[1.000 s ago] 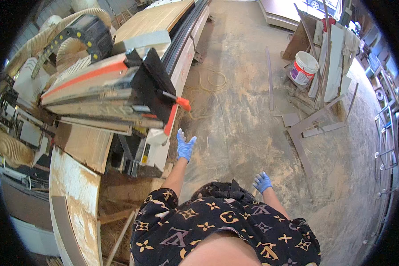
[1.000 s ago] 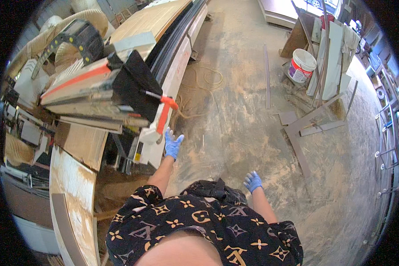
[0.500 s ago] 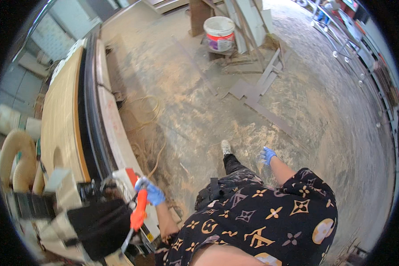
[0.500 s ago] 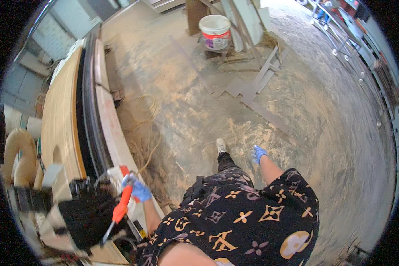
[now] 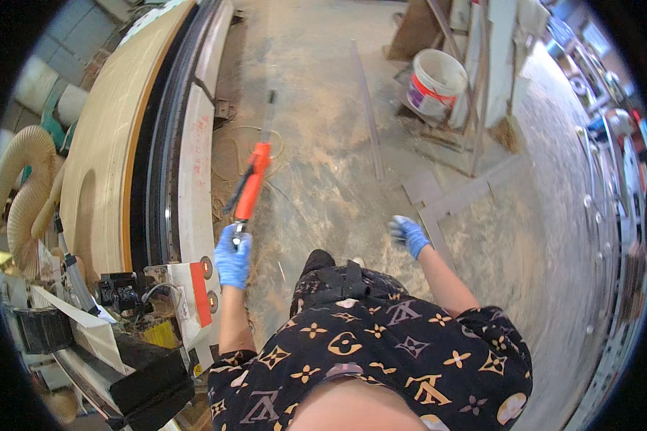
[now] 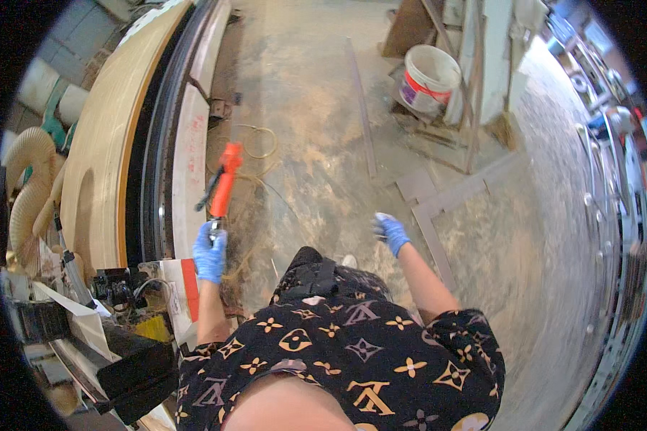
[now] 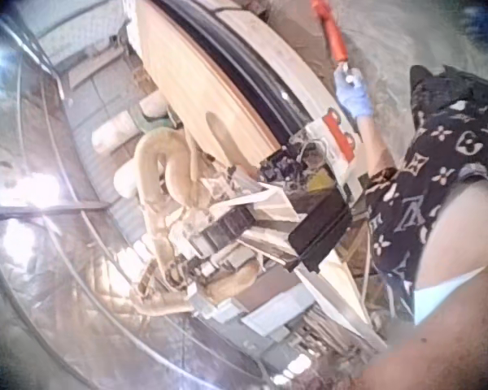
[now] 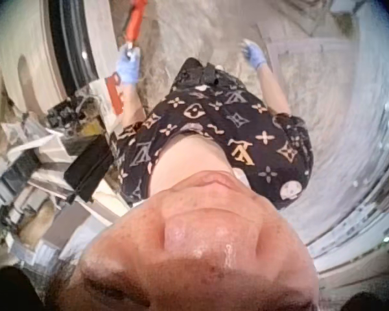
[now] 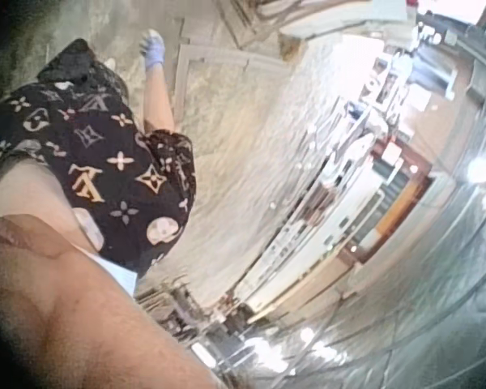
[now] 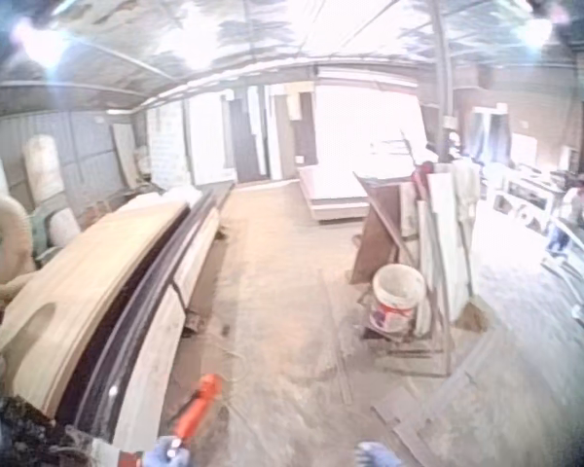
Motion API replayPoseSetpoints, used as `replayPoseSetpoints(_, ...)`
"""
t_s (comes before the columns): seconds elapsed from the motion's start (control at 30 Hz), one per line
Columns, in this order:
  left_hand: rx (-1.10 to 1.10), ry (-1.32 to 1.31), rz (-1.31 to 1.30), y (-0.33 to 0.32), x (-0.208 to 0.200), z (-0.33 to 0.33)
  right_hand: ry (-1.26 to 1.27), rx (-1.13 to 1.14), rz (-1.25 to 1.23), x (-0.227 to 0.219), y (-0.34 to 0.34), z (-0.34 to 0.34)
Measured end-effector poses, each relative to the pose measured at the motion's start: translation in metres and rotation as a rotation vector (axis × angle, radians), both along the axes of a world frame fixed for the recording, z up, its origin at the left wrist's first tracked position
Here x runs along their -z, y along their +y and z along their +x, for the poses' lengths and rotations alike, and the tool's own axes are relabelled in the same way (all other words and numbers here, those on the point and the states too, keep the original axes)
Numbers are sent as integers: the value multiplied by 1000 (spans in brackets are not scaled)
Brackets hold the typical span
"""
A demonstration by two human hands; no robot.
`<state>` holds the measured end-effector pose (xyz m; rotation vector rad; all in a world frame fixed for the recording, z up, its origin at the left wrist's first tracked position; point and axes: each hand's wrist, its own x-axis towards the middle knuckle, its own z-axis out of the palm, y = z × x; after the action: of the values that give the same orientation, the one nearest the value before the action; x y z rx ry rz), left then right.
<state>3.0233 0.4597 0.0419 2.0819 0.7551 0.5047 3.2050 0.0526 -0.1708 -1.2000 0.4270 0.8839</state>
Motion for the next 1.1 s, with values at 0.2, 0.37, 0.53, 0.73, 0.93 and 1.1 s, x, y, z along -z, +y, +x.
replayPoseSetpoints(0.2, 275, 212, -142, -4, 33, 113, -245, -440, 480, -149, 218, 77)
replayPoseSetpoints(0.37, 509, 357, -244, 32, 32, 237, -241, -346, 621, -162, 314, 200)
replayPoseSetpoints(0.53, 502, 334, -230, 96, 26, 349, 98, 100, 367, -165, 372, 327)
replayPoseSetpoints(0.73, 715, 183, -320, 162, 59, 491, -195, 154, 528, -178, 405, 451)
replayPoseSetpoints(0.93, 863, 313, -783, 187, 28, 692, -711, 139, 670, -221, 452, 615)
replayPoseSetpoints(1.1, 840, 195, -520, 222, 11, 827, -505, 58, 718, -236, 500, 763)
